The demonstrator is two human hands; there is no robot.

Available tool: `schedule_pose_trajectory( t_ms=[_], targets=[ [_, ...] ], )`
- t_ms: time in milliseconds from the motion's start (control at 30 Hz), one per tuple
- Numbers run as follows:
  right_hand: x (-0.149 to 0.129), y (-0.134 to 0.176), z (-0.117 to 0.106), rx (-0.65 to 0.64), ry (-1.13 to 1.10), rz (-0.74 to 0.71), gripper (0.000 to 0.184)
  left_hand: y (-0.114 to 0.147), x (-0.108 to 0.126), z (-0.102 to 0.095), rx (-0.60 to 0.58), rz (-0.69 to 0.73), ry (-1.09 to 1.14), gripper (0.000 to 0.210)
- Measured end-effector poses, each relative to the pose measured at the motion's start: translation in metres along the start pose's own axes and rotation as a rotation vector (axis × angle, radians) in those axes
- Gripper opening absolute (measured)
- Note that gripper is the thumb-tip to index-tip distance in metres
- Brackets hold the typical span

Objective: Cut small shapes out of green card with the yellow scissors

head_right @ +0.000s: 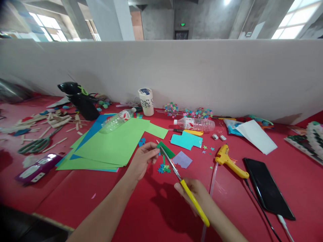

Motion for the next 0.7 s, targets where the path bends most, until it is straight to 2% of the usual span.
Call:
schedule_pose_trajectory(
  t_ms=[433,700],
  targets=[
    [-0.004,0.006,-0.005,-0.018,0.042,0.003,0.055,0.003,0.006,-0.002,0.012,-0.019,-0.091,0.015],
    [0.005,0.003,0.0,-0.024,-0.019,0.053,0.048,0.0,0.003,-0.003,-0.02,-0.032,-0.104,0.014]
  ],
)
Point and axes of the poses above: each hand's wrist, its own y-axis away from the middle knuckle, its own z-axis out of the palm, x = y × z, the point moved 9 cm from there along -y, towards the middle knuckle, and after that the axes turned 4 degrees about -z, right-handed, at the moved point
